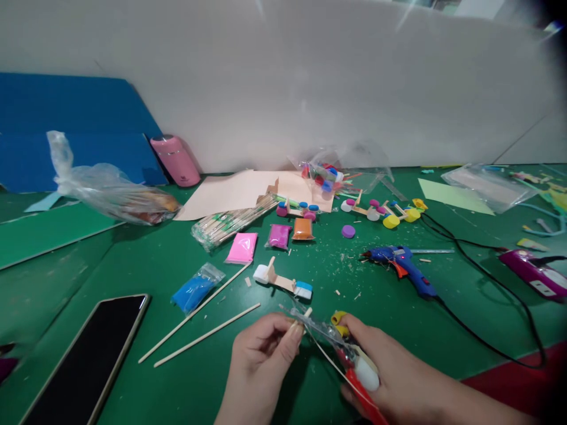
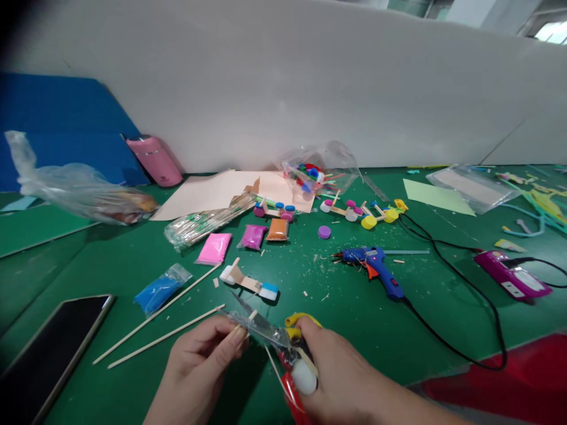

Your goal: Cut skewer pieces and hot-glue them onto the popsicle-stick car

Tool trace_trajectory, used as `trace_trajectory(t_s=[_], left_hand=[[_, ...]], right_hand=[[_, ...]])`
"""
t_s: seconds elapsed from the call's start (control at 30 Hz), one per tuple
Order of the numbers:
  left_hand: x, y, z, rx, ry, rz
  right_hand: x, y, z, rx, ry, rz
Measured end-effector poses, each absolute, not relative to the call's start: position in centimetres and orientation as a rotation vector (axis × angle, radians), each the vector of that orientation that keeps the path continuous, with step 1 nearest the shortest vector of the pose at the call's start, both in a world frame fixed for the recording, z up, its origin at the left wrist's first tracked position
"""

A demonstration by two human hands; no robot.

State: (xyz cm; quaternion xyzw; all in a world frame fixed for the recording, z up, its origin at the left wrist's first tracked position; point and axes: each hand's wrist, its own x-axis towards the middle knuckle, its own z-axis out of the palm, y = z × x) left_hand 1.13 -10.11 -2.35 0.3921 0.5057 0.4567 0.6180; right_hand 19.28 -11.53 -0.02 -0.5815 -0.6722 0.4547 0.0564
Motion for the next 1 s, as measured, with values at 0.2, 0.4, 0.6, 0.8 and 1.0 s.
trace_trajectory(t_s=[0.2,0.4,0.6,0.8,1.0], left_hand=[[1.2,-9.9,-2.1,0.589,0.952,0.968],[1.3,-10.1,-2.1,0.395,0.797,0.913],[1.5,-10.4,-2.1,0.363,0.802,0.925],[1.4,-10.4,-2.3,0.435,0.824,0.931],[0.9,-10.2,-1.9,1.157,1.197,1.035]], right_hand=[[20.1,-11.4,-0.1,-1.770,-2.077,1.404],[20.2,-11.3,-0.4,-1.673,-2.105,1.332],[19.8,-11.3,-1.2,-1.642,-2.123,1.276],[19.8,-11.3,-0.5,-1.777,-2.138,1.270],[19.4,-11.0,1.3,-1.839,-2.085,1.409]])
